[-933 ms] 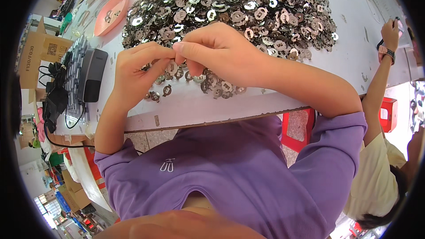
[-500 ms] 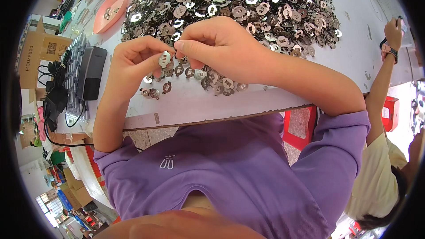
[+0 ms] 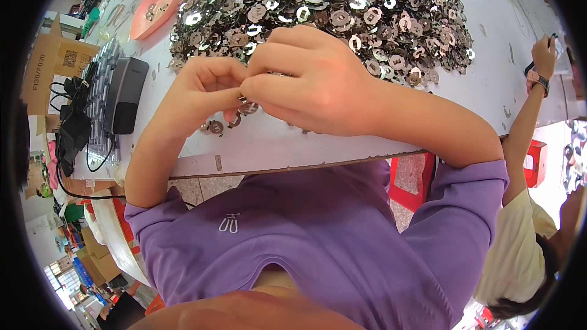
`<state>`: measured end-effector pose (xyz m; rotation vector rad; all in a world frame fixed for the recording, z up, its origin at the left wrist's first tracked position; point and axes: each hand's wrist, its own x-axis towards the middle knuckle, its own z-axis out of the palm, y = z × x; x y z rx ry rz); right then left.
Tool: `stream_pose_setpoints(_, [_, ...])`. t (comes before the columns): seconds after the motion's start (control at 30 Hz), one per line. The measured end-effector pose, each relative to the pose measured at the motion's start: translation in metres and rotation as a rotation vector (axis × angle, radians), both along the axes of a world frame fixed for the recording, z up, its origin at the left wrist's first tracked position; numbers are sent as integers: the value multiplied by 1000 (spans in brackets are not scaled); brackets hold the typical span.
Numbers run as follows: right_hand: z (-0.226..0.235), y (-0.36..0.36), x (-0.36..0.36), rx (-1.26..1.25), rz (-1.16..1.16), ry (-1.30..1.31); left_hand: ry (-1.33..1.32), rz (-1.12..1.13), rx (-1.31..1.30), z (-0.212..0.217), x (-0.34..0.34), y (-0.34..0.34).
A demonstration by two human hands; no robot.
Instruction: The person sits at a table and repeatedly picks up small, round, metallic sequins from a large pile. They use their fingers to manipulate the sequins, appearing to thread or attach them to a small pin or needle held in their hand. The person works continuously on this repetitive assembly task throughout the clip.
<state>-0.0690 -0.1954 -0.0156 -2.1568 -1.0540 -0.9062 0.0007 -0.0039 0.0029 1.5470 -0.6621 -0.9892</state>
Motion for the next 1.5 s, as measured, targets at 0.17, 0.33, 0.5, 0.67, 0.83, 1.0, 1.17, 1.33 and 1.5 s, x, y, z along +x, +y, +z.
stream_pose_setpoints(0.17, [40,-19,21,-121,-122,-142,-119,-55,52,0,-2,6])
stream_pose_setpoints(0.33, [96,-75,104,-118,-616,-481,-157,-53,-57,-3,0,-3])
stream_pose_setpoints(0.5, [64,-131,196,-513,-877,-69,-167,130,-77,-6,4,3])
stream_pose_setpoints(0.67, [65,-76,132,-296,-549,73,-145,228,-199,-7,2,7])
stream_pose_setpoints(0.83, [45,-28,25,-296,-196,69,-90,230,-251,0,-5,3])
stream_pose_setpoints(1.0, [18,-11,-8,-57,-119,252,-415,249,-337,-7,-11,0])
stream_pose_setpoints(1.17, [8,-6,-8,62,-88,260,-930,202,-397,-9,-11,-3])
stream_pose_setpoints(1.33, [3,-6,-9,79,-73,258,-950,146,-428,-9,-13,-5])
stream_pose_setpoints(1.5, [3,-7,-11,142,-16,467,-793,143,-411,-15,-12,-4])
